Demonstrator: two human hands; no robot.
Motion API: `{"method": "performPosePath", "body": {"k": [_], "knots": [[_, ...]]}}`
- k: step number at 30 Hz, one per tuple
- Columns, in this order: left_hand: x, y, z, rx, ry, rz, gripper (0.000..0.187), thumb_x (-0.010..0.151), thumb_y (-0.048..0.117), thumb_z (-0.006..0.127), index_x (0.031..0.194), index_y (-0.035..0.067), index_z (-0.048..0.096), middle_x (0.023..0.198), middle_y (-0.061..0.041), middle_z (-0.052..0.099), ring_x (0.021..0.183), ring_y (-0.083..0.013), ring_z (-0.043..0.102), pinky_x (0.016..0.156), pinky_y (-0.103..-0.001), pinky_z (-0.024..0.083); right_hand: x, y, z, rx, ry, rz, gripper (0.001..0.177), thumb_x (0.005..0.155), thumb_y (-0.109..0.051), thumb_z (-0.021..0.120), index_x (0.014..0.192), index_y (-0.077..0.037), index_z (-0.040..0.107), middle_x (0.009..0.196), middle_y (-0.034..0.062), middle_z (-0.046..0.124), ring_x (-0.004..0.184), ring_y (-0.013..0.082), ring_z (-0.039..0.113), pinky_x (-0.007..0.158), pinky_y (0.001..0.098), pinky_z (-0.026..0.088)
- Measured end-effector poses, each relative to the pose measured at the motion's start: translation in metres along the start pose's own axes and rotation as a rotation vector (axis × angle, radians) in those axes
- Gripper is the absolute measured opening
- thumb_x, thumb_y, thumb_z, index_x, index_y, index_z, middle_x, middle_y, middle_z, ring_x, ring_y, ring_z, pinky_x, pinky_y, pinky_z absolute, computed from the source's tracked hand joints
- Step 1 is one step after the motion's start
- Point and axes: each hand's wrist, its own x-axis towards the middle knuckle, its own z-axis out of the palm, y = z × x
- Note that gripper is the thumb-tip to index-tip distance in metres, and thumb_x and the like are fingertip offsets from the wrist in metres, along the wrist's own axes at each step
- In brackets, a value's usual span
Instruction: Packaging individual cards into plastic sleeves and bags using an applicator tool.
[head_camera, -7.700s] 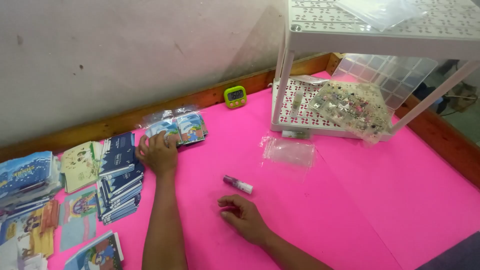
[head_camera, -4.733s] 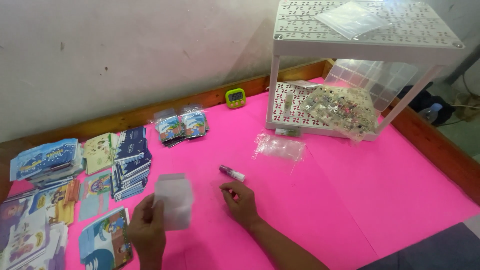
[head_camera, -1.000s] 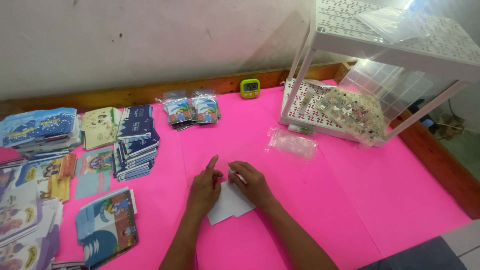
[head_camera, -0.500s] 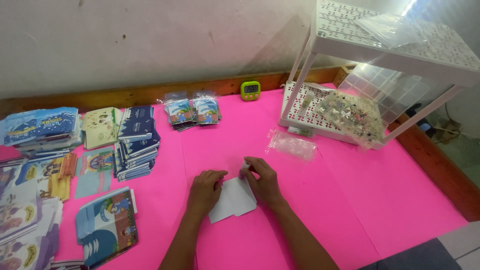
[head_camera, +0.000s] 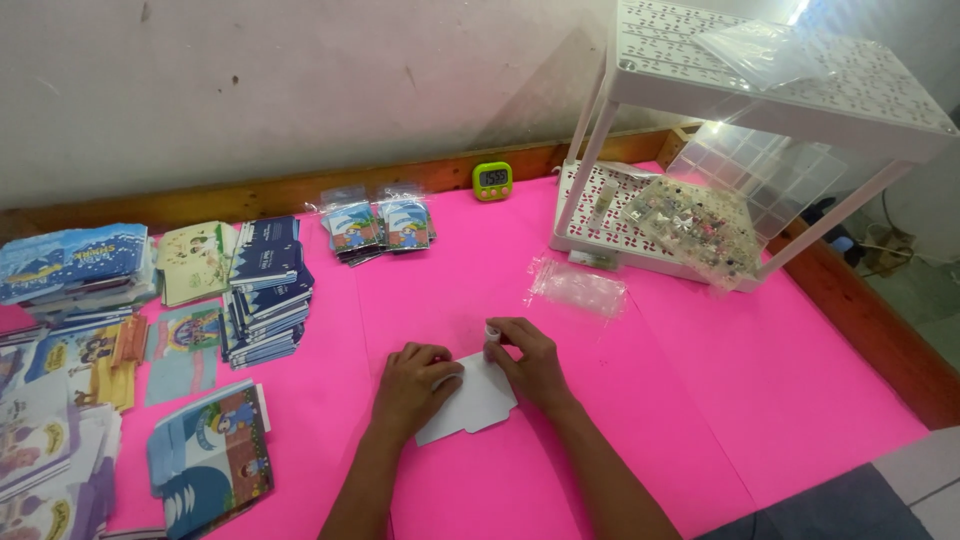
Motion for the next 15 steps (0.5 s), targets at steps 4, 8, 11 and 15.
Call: {"method": "performPosePath", "body": {"k": [4, 8, 11, 15], "knots": [[0.001, 0.002, -0.003, 0.007, -0.01, -0.011, 0.012, 0.086, 0.033, 0.076, 0.097, 0.035, 0.08, 0.107, 0.006, 0.071, 0.108, -0.0185, 0.063, 0.093, -0.041, 0.051, 0.001, -0.001, -0.005, 0.021, -0.004, 0.027, 0.03, 0.085, -0.002, 0.081, 0.115, -0.003, 0.076, 0.098, 0.0133, 0.073, 0.089, 0.0294, 0.078, 0.081, 0.0421, 0.068], [0.001, 0.006, -0.007, -0.021, -0.048, -0.05, 0.012, 0.089, 0.031, 0.075, 0.1, 0.033, 0.081, 0.11, 0.004, 0.072, 0.11, -0.02, 0.063, 0.095, -0.043, 0.051, -0.001, 0.006, -0.012, 0.09, -0.04, 0.062, 0.034, 0.079, -0.003, 0.087, 0.111, -0.005, 0.077, 0.094, 0.0125, 0.073, 0.087, 0.0297, 0.077, 0.08, 0.0417, 0.068], [0.002, 0.005, -0.006, -0.022, -0.062, -0.06, 0.013, 0.09, 0.033, 0.074, 0.101, 0.033, 0.081, 0.111, 0.004, 0.072, 0.111, -0.0199, 0.063, 0.096, -0.043, 0.051, -0.001, 0.004, -0.023, 0.095, -0.086, 0.099, 0.033, 0.076, -0.005, 0.089, 0.106, -0.006, 0.076, 0.089, 0.0111, 0.072, 0.084, 0.0274, 0.076, 0.079, 0.0402, 0.067], [0.003, 0.006, -0.01, -0.025, -0.083, -0.071, 0.015, 0.092, 0.035, 0.073, 0.104, 0.032, 0.08, 0.112, 0.004, 0.072, 0.112, -0.0192, 0.063, 0.098, -0.043, 0.051, 0.002, -0.003, -0.032, 0.129, -0.178, 0.135, 0.029, 0.072, 0.001, 0.084, 0.098, -0.004, 0.073, 0.082, 0.0121, 0.07, 0.078, 0.0261, 0.074, 0.075, 0.0411, 0.066]]}}
